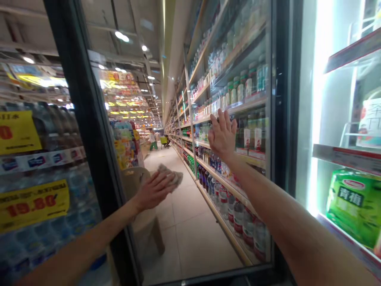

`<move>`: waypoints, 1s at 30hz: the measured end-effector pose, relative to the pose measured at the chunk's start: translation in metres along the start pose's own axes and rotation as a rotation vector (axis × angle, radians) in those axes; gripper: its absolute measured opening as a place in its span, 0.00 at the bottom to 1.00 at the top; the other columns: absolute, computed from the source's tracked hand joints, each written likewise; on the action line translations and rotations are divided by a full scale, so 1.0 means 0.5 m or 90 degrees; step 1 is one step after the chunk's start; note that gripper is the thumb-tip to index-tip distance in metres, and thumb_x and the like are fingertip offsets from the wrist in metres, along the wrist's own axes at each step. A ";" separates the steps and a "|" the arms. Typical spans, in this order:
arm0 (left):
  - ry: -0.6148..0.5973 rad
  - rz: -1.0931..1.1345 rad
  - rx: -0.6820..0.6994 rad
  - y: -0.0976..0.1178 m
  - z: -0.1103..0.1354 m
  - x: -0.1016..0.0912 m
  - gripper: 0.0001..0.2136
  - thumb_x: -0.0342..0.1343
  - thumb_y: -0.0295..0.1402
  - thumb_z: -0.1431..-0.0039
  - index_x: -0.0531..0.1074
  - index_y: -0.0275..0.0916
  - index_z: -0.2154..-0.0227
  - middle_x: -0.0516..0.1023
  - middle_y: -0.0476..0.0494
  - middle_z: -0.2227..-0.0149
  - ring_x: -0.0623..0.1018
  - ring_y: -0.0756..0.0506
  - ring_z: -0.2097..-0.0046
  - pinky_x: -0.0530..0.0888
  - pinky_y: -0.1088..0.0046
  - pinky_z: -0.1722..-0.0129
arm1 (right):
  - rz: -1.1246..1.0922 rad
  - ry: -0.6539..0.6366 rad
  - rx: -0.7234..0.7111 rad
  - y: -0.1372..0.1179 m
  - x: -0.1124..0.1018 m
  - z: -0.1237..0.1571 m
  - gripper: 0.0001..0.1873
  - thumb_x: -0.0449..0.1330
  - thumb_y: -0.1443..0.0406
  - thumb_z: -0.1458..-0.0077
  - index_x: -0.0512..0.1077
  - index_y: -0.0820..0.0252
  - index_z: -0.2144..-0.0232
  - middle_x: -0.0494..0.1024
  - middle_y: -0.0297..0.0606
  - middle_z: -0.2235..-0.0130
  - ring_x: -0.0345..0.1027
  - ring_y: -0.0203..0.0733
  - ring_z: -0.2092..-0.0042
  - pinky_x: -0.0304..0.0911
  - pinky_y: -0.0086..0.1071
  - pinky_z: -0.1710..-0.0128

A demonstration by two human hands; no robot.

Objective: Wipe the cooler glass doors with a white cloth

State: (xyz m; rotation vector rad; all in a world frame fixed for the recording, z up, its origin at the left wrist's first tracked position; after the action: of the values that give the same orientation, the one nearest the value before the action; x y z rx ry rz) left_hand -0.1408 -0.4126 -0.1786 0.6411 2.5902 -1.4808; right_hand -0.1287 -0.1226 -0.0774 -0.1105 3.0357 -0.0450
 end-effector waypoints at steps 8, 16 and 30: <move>0.024 -0.014 -0.086 0.021 -0.042 0.003 0.22 0.49 0.29 0.43 0.60 0.43 0.44 0.56 0.43 0.37 0.48 0.40 0.34 0.55 0.56 0.38 | -0.014 -0.016 0.010 0.000 -0.002 -0.001 0.28 0.43 0.59 0.41 0.52 0.57 0.39 0.48 0.42 0.34 0.36 0.48 0.34 0.36 0.50 0.38; 0.046 -0.057 -0.130 -0.053 -0.075 -0.015 0.21 0.48 0.31 0.41 0.59 0.47 0.44 0.57 0.44 0.38 0.46 0.43 0.34 0.53 0.56 0.37 | -0.006 -0.013 0.009 0.004 0.006 -0.005 0.30 0.44 0.60 0.44 0.52 0.55 0.39 0.48 0.39 0.34 0.36 0.47 0.34 0.38 0.52 0.39; 0.031 -0.006 -0.022 0.039 -0.076 0.028 0.18 0.49 0.33 0.41 0.64 0.46 0.47 0.59 0.48 0.38 0.48 0.45 0.34 0.46 0.59 0.35 | -0.022 0.035 -0.033 0.004 0.023 0.049 0.29 0.45 0.61 0.43 0.52 0.55 0.39 0.51 0.40 0.35 0.38 0.46 0.34 0.39 0.51 0.38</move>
State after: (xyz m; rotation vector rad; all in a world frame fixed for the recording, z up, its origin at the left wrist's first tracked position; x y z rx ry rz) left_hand -0.1408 -0.3679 -0.1781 0.6701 2.6527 -1.4380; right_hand -0.1376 -0.1220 -0.1029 -0.1679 3.0908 0.0288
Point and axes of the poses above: each hand's wrist, its own z-axis away from the middle knuckle, its own x-axis out of the palm, y = z × x, the point moved 2 cm from there along -z, towards the middle knuckle
